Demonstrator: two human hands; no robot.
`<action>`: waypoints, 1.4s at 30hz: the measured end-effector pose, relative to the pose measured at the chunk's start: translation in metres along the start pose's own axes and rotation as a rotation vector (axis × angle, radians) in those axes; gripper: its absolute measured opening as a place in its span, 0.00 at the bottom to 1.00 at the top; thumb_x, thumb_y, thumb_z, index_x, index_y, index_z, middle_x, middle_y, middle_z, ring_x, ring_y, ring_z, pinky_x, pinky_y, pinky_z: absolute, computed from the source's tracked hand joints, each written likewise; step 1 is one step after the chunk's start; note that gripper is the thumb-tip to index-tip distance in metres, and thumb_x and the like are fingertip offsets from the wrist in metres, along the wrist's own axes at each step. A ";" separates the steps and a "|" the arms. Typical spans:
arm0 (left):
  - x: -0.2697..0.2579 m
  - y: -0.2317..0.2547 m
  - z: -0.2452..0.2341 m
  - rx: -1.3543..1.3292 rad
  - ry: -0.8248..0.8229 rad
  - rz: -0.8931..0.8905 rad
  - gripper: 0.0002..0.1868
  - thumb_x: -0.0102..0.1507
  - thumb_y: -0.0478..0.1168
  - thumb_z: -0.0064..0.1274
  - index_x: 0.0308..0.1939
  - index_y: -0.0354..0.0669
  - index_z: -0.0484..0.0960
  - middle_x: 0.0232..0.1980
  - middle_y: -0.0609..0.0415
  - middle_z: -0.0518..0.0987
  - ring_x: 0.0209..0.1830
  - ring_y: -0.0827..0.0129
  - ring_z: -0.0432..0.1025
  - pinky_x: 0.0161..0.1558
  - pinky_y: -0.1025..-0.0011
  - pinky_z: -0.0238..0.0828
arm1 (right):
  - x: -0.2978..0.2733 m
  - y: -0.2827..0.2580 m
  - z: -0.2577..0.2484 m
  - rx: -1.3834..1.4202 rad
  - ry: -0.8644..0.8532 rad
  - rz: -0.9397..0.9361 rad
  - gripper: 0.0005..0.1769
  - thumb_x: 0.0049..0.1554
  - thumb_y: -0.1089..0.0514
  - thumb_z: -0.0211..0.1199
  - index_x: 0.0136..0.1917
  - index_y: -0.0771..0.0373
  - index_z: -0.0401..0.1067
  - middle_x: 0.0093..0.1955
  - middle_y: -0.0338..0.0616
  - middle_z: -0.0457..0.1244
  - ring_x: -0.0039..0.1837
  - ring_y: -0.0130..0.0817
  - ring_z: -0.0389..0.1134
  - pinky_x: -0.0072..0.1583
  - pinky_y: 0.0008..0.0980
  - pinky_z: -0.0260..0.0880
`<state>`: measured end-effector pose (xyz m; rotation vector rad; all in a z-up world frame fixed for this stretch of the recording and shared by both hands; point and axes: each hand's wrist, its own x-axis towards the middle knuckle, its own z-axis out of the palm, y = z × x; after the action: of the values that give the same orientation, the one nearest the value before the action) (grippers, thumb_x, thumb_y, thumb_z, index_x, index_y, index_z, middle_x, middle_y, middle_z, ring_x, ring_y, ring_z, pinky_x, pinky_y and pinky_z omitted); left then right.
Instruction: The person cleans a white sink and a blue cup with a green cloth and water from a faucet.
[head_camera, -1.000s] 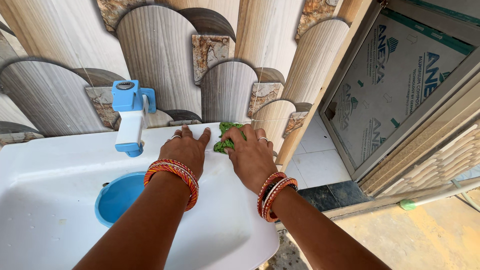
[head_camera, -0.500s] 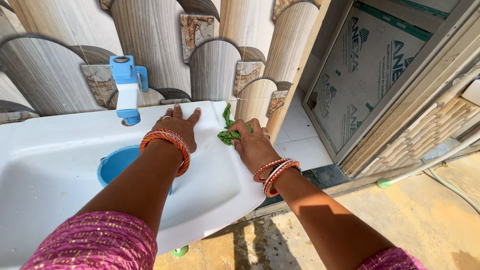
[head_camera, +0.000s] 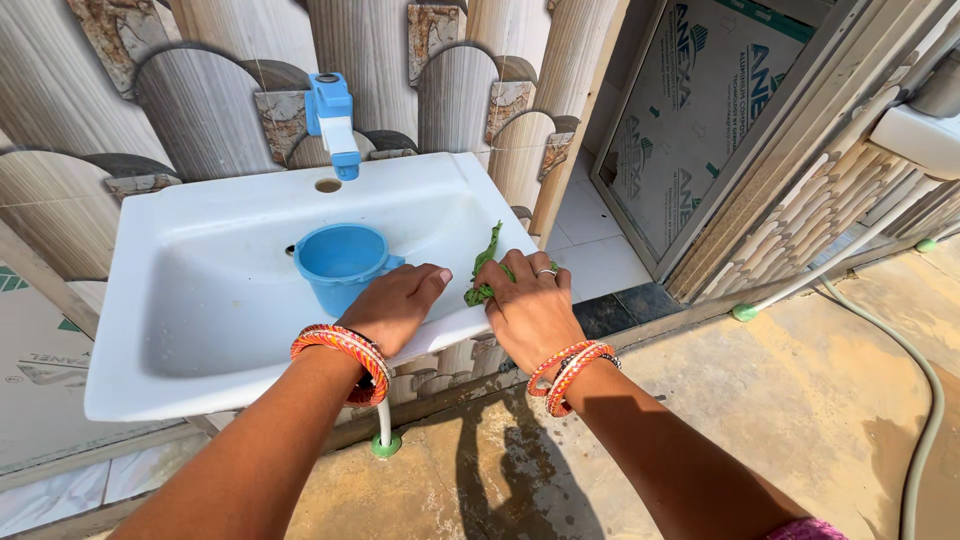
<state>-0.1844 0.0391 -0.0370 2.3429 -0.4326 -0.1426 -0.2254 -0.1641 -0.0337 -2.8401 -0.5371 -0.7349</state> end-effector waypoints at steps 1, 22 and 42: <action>-0.014 -0.014 -0.011 0.010 -0.014 -0.038 0.27 0.70 0.56 0.31 0.59 0.46 0.79 0.57 0.43 0.80 0.60 0.48 0.72 0.64 0.57 0.64 | -0.001 -0.021 -0.002 0.000 0.004 -0.002 0.13 0.54 0.57 0.60 0.53 0.51 0.70 0.53 0.43 0.63 0.61 0.49 0.61 0.60 0.56 0.59; -0.159 -0.095 -0.069 0.613 0.059 -0.311 0.31 0.71 0.60 0.14 0.68 0.60 0.69 0.69 0.54 0.70 0.76 0.60 0.57 0.80 0.54 0.37 | -0.018 -0.082 0.000 0.055 -0.112 0.311 0.17 0.59 0.52 0.54 0.62 0.44 0.70 0.62 0.42 0.60 0.66 0.49 0.56 0.68 0.52 0.56; -0.138 -0.117 -0.067 0.671 -0.033 -0.291 0.30 0.70 0.49 0.15 0.70 0.53 0.67 0.69 0.47 0.69 0.75 0.54 0.59 0.77 0.49 0.39 | -0.004 -0.104 -0.002 -0.020 -0.244 0.286 0.19 0.59 0.51 0.53 0.64 0.42 0.70 0.61 0.44 0.62 0.67 0.52 0.58 0.66 0.54 0.61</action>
<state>-0.2679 0.2094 -0.0726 3.0628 -0.1596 -0.1963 -0.2689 -0.0699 -0.0278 -2.9541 -0.1456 -0.3494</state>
